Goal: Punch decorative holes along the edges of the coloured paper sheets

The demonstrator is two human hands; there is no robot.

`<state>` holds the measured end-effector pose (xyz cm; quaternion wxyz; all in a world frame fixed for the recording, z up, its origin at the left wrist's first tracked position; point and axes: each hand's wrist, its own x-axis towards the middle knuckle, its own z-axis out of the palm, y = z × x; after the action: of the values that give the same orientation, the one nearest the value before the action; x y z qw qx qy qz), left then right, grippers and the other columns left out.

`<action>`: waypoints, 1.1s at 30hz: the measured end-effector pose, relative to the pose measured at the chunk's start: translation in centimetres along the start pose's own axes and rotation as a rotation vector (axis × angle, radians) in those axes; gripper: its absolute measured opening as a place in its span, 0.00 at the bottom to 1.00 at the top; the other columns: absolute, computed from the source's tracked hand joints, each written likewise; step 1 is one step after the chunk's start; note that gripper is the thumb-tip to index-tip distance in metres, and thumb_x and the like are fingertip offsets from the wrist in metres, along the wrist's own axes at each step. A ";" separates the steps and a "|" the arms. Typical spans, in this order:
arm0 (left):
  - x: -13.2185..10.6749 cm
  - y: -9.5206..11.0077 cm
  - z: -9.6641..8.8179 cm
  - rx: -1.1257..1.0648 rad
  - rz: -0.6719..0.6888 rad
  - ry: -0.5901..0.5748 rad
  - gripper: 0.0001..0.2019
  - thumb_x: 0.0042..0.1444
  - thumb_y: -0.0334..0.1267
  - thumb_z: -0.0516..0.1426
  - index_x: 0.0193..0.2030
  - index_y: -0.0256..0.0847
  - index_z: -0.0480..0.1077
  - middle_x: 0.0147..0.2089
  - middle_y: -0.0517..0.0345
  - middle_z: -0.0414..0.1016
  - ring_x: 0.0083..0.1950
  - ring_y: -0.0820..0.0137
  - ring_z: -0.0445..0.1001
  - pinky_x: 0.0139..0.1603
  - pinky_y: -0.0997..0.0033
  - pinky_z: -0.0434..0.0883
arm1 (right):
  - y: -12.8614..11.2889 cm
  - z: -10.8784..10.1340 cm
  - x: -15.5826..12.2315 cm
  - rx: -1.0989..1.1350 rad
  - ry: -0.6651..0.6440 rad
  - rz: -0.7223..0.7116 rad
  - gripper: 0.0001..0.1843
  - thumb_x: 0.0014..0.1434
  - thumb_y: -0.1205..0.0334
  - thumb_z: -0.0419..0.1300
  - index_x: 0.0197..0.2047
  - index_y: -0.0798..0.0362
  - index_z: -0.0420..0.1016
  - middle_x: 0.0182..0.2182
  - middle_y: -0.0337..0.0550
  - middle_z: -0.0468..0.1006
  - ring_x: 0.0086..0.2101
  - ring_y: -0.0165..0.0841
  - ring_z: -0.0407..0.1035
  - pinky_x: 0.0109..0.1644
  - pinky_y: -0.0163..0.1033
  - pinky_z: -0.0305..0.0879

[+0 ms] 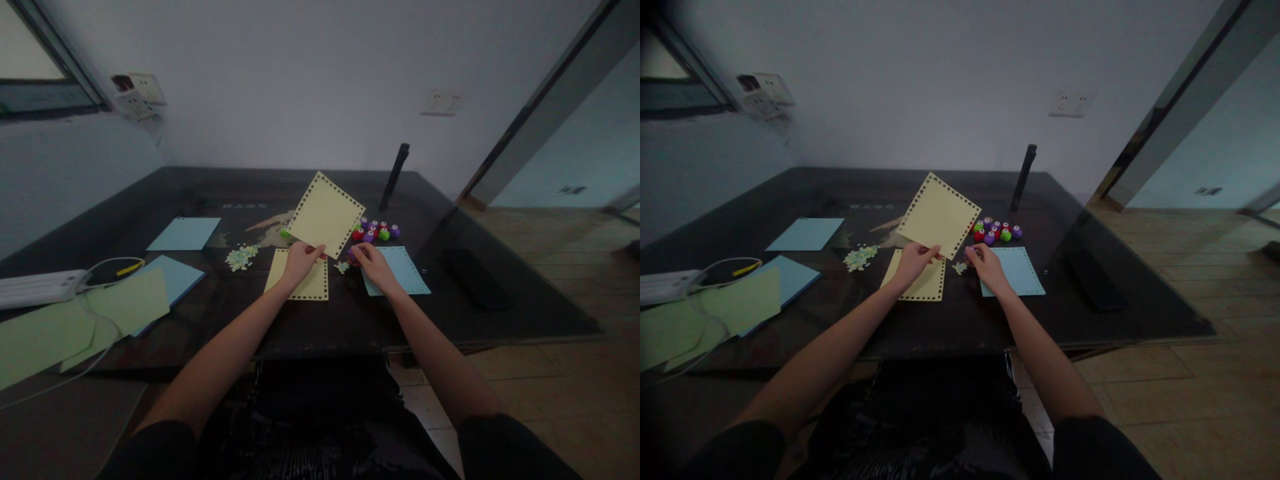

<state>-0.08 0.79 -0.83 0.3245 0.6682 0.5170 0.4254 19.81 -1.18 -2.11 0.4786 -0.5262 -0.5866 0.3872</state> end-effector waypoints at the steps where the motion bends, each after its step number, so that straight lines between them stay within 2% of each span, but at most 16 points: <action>1: 0.0 0.0 0.0 -0.002 0.000 -0.002 0.16 0.55 0.42 0.56 0.26 0.32 0.76 0.28 0.47 0.80 0.25 0.71 0.74 0.27 0.75 0.68 | 0.0 0.0 0.0 -0.013 0.007 -0.012 0.19 0.54 0.43 0.57 0.37 0.52 0.68 0.30 0.42 0.76 0.32 0.35 0.73 0.38 0.42 0.70; 5: -0.1 0.3 -0.1 -0.031 -0.010 -0.001 0.14 0.54 0.41 0.56 0.26 0.33 0.76 0.29 0.48 0.80 0.25 0.71 0.74 0.27 0.76 0.68 | -0.1 -0.3 0.1 -0.110 0.070 -0.075 0.20 0.52 0.44 0.59 0.38 0.53 0.71 0.33 0.44 0.77 0.35 0.36 0.72 0.39 0.42 0.69; 8: -0.2 0.5 -0.2 -0.033 -0.021 0.000 0.14 0.54 0.40 0.56 0.25 0.33 0.75 0.29 0.48 0.80 0.25 0.71 0.74 0.27 0.75 0.68 | -0.5 -0.4 0.0 -0.105 0.085 -0.059 0.20 0.50 0.45 0.61 0.37 0.54 0.73 0.31 0.44 0.77 0.31 0.34 0.71 0.36 0.40 0.69; 13: -0.1 0.3 -0.2 -0.014 -0.015 -0.001 0.14 0.53 0.42 0.57 0.24 0.33 0.75 0.28 0.48 0.79 0.24 0.70 0.73 0.27 0.74 0.67 | -1.9 -0.3 -0.8 0.114 0.001 0.054 0.21 0.50 0.46 0.61 0.41 0.53 0.75 0.24 0.39 0.74 0.21 0.28 0.64 0.24 0.35 0.62; 16: 0.0 -0.1 -0.3 0.028 0.009 0.007 0.16 0.53 0.44 0.56 0.23 0.34 0.74 0.25 0.50 0.78 0.23 0.69 0.72 0.26 0.74 0.66 | -2.6 -0.3 -1.3 0.258 -0.045 0.062 0.21 0.49 0.48 0.63 0.44 0.50 0.74 0.25 0.37 0.72 0.22 0.27 0.65 0.26 0.34 0.62; 19: 0.1 -0.4 -0.5 0.076 0.018 0.021 0.18 0.53 0.46 0.55 0.20 0.35 0.73 0.21 0.51 0.76 0.22 0.69 0.71 0.26 0.73 0.64 | -3.2 -0.4 -1.6 0.370 -0.074 0.055 0.20 0.46 0.51 0.66 0.43 0.49 0.75 0.31 0.39 0.74 0.26 0.27 0.67 0.31 0.36 0.66; 23: 0.1 -0.4 -0.6 0.094 0.015 0.021 0.19 0.53 0.47 0.55 0.18 0.36 0.72 0.19 0.52 0.74 0.21 0.70 0.70 0.26 0.73 0.63 | -4.5 -1.7 -1.3 0.414 -0.026 -0.001 0.22 0.43 0.55 0.69 0.43 0.49 0.75 0.30 0.38 0.74 0.24 0.26 0.65 0.30 0.35 0.64; 28: 0.1 -0.3 -0.5 0.078 0.016 0.011 0.18 0.52 0.46 0.54 0.20 0.35 0.72 0.21 0.51 0.75 0.21 0.70 0.69 0.26 0.73 0.64 | -6.1 -5.8 2.0 0.317 0.084 -0.088 0.24 0.48 0.49 0.65 0.46 0.52 0.73 0.28 0.38 0.75 0.22 0.25 0.64 0.27 0.34 0.63; 30: 0.1 -0.3 -0.4 0.064 0.013 0.008 0.18 0.52 0.46 0.55 0.20 0.35 0.72 0.22 0.51 0.76 0.21 0.71 0.69 0.26 0.73 0.64 | -5.8 -7.8 4.6 0.214 0.162 -0.133 0.25 0.49 0.48 0.63 0.47 0.53 0.70 0.29 0.40 0.77 0.21 0.26 0.66 0.26 0.34 0.63; 33: 0.0 0.0 -0.4 0.040 0.006 0.004 0.16 0.52 0.45 0.55 0.21 0.36 0.72 0.23 0.51 0.77 0.22 0.70 0.70 0.26 0.73 0.64 | -4.1 -10.2 8.8 -0.005 0.293 -0.146 0.20 0.53 0.50 0.60 0.44 0.56 0.69 0.30 0.43 0.77 0.21 0.28 0.68 0.25 0.33 0.62</action>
<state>-0.46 0.82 -0.63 0.3086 0.6752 0.5242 0.4172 28.78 6.44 5.67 0.5845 -0.5341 -0.5483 0.2691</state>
